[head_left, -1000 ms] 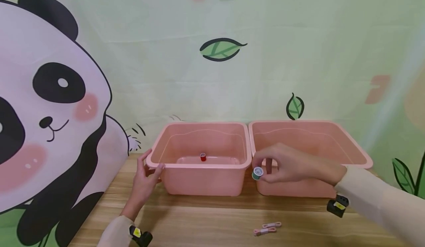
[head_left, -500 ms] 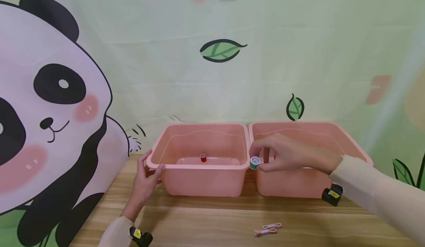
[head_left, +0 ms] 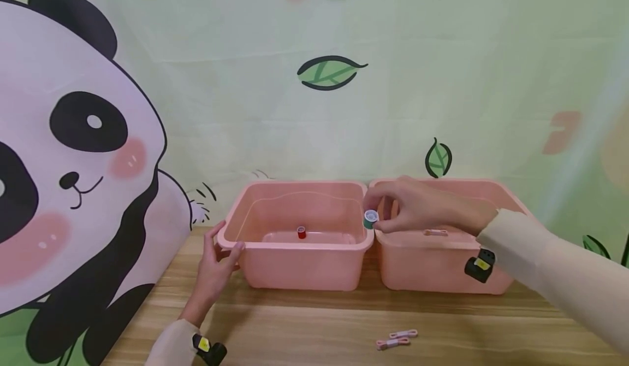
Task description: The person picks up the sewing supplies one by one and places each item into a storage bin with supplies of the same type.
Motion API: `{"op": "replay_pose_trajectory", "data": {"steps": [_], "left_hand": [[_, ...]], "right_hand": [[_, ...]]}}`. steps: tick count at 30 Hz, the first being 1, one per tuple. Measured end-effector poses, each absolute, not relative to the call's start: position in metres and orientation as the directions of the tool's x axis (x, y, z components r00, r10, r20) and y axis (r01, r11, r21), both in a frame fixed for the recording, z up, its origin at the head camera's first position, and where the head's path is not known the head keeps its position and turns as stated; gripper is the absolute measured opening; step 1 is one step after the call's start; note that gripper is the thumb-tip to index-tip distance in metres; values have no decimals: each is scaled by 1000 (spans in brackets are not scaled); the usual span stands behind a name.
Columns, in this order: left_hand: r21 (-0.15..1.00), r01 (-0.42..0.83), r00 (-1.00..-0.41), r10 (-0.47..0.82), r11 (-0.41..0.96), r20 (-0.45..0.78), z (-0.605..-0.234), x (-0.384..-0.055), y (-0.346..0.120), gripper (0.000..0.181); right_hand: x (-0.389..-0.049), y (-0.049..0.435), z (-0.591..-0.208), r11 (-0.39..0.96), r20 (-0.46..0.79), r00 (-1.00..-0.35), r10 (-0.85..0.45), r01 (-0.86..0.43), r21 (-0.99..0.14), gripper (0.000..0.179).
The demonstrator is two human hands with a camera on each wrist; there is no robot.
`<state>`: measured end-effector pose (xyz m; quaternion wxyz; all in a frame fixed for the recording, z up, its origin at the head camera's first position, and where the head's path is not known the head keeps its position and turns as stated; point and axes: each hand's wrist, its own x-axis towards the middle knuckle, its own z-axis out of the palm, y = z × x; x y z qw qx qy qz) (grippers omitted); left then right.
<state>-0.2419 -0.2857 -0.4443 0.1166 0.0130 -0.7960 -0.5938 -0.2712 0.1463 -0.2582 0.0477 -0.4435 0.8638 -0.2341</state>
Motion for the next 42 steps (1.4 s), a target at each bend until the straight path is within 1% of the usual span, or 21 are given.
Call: {"op": "replay_pose_trajectory", "data": {"steps": [7,10,21,30,36,42], "left_hand": [[949,127,-971,-161,288,178,-445,-240,-286,76],[949,131,-969,-164,286,183,-446,-239,-285,76],[949,121,-971,-165,292,175,-445,-242,-286,77],[949,128,-971,-159,289,179,-442,-240,-284,77],[947,151,-968,-153,284,200,-442,-242,-285,76],[947,154,-968,-151,282,202,-443,-240,-285,75]], "right_hand": [[-284,134,-253,445,147,-553,-820,-777,-445,18],[-291,128,-252,445,147,-550,-822,-781,-438,18],[-307,109,-242,468,144,-576,-805,-764,-444,17],[-319,95,-239,533,105,-646,-756,-701,-474,18],[-326,92,-238,551,101,-665,-740,-685,-477,20],[-338,89,-243,558,90,-681,-727,-662,-501,18]]}}
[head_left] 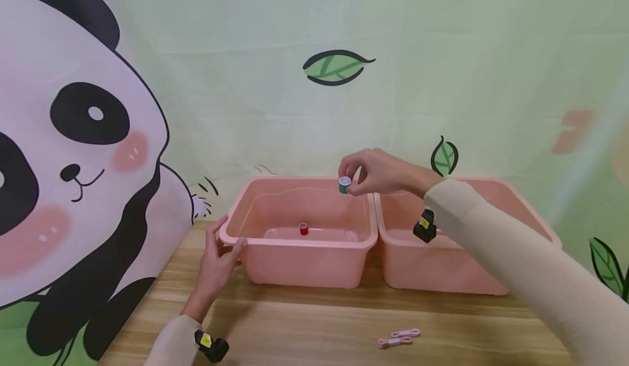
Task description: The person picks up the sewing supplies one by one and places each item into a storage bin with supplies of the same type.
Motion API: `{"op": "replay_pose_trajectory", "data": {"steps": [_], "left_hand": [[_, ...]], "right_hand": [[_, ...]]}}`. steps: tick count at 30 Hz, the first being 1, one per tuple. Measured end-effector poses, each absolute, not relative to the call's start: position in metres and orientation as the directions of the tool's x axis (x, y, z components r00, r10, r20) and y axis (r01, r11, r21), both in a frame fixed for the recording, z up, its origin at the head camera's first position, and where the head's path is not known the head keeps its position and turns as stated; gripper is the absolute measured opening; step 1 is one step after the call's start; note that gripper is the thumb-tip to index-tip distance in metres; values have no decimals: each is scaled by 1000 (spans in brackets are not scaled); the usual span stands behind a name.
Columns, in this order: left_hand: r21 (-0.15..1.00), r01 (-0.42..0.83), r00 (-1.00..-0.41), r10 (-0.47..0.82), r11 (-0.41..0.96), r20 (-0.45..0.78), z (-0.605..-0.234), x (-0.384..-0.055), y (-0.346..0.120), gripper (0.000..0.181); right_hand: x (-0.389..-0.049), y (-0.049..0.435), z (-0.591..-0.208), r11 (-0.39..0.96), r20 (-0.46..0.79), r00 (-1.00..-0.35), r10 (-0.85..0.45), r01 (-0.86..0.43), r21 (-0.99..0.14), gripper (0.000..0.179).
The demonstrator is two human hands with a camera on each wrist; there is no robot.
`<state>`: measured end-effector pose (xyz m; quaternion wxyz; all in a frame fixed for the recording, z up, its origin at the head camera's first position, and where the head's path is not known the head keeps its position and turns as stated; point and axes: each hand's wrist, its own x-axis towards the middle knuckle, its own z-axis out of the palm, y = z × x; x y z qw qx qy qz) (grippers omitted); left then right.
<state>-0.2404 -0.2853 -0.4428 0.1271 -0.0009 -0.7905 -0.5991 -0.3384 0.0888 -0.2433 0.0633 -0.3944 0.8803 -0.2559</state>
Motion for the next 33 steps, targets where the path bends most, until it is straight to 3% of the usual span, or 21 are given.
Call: {"op": "replay_pose_trajectory", "data": {"steps": [21,33], "left_hand": [[945,183,-959,-161,271,232,-446,-241,-288,71],[943,175,-959,-170,284,229,-446,-242,-288,71]], "right_hand": [[-389,59,-267,648,39,-765,-643,-571,-504,18],[-402,54,-276,675,7,-801,-599,-510,-533,19]]}}
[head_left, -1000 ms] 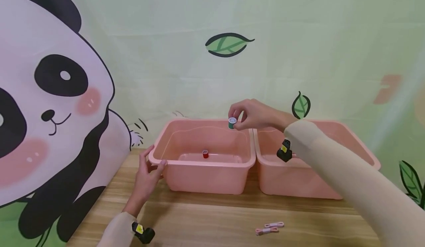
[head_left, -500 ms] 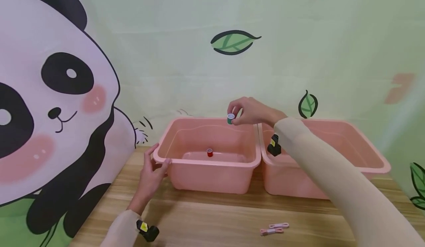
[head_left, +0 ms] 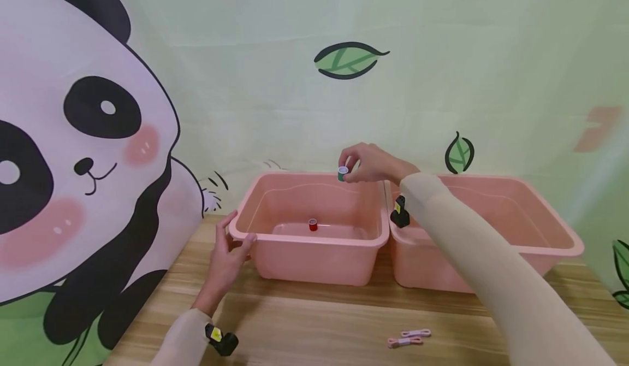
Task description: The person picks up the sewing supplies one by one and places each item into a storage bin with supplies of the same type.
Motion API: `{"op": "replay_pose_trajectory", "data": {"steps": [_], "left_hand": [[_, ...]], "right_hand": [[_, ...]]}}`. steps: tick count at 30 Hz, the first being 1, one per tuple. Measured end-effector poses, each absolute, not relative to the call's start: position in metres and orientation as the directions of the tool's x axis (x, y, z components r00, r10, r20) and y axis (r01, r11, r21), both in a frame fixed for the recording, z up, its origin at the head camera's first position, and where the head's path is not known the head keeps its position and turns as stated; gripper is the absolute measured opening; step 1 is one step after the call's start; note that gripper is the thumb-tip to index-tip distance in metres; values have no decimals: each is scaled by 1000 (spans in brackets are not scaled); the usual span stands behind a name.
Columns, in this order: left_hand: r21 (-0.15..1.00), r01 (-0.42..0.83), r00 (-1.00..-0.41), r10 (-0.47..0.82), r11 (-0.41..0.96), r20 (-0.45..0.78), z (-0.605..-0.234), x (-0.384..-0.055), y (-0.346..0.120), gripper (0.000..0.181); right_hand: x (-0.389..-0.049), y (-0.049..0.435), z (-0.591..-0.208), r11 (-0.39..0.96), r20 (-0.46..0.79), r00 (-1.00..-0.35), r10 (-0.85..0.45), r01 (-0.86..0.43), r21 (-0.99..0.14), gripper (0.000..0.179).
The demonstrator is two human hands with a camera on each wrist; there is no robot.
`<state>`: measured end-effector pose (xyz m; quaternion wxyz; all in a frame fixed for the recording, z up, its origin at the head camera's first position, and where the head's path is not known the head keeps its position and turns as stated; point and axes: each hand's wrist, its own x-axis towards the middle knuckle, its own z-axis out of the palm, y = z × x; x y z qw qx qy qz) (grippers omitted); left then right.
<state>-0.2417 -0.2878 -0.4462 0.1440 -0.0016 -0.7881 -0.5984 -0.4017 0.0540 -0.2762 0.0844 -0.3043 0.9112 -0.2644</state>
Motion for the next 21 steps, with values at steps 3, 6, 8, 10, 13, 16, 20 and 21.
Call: {"op": "replay_pose_trajectory", "data": {"steps": [3,6,8,10,13,16,20,21], "left_hand": [[942,174,-958,-171,287,229,-447,-242,-288,71],[940,181,-956,-174,289,238,-448,-243,-288,71],[939,186,-954,-176,290,243,-448,-243,-288,71],[938,189,-953,-177,291,247,-448,-243,-288,71],[937,190,-952,-177,293,248,-448,-243,-288,71],[936,192,-952,-177,295,251,-448,-243,-288,71],[934,199,-949,-178,297,259,-448,-242,-287,71],[934,199,-949,-178,298,260,-448,-242,-287,70]], "right_hand": [[-402,54,-278,681,3,-805,-593,-504,-532,19],[-403,53,-279,680,7,-806,-592,-503,-533,19],[-403,53,-280,678,11,-806,-592,-506,-533,18],[-404,53,-281,677,13,-805,-593,-508,-532,18],[-405,53,-281,677,13,-806,-592,-506,-534,18],[-407,53,-283,678,7,-807,-590,-500,-539,18],[-408,52,-284,684,-2,-811,-585,-492,-538,19],[-408,52,-284,688,-3,-812,-583,-492,-534,21]]}}
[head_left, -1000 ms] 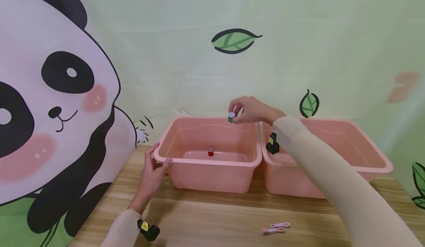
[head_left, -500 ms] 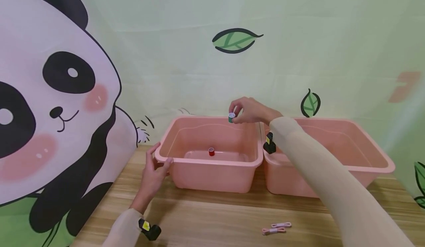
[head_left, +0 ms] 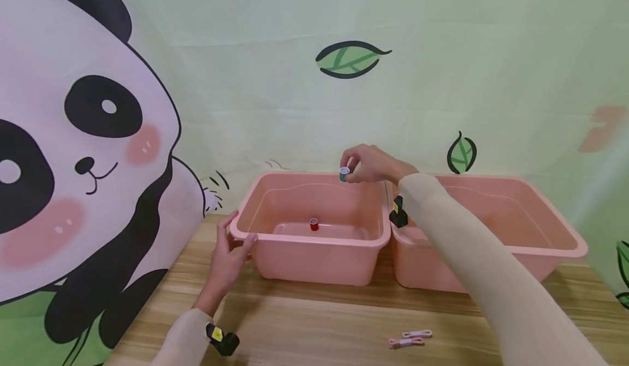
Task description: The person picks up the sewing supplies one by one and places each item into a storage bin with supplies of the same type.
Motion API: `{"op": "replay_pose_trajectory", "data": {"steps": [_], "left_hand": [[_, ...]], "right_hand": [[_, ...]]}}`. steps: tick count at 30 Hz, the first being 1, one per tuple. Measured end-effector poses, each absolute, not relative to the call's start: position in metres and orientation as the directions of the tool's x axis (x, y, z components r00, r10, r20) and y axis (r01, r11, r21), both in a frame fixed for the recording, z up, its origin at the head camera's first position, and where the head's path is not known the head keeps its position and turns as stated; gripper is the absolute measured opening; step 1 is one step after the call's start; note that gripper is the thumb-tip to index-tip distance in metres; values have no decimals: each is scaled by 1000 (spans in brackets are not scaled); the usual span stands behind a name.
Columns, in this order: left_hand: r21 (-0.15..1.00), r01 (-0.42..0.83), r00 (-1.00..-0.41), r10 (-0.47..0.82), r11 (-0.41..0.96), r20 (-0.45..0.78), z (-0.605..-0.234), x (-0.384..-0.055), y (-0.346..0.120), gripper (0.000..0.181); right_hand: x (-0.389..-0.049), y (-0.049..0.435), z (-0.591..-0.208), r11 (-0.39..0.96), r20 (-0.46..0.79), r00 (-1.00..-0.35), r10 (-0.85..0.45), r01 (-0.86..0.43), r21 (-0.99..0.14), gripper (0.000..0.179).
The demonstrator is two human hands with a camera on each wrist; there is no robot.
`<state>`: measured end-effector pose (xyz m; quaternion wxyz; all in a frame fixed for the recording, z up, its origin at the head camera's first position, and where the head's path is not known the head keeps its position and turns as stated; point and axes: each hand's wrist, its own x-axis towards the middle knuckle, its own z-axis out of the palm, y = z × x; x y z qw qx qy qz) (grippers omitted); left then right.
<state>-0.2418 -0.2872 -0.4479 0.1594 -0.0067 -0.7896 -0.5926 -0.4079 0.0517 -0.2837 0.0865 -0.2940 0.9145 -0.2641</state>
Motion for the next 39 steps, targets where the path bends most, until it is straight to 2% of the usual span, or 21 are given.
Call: {"op": "replay_pose_trajectory", "data": {"steps": [9,12,19,29,39], "left_hand": [[937,207,-947,-182,282,264,-446,-242,-286,70],[934,213,-945,-183,285,272,-445,-241,-285,70],[923,230,-941,-173,308,292,-443,-241,-284,71],[932,187,-951,-180,312,251,-445,-242,-285,70],[931,192,-947,-189,312,259,-448,-242,-287,70]], "right_hand": [[-407,50,-280,696,-3,-814,-580,-494,-520,58],[-408,51,-281,696,-9,-814,-581,-491,-525,64],[-407,53,-280,700,-13,-818,-575,-484,-525,68],[-402,57,-278,691,-52,-804,-593,-474,-546,69],[-392,62,-272,663,-56,-768,-638,-511,-547,71]]}}
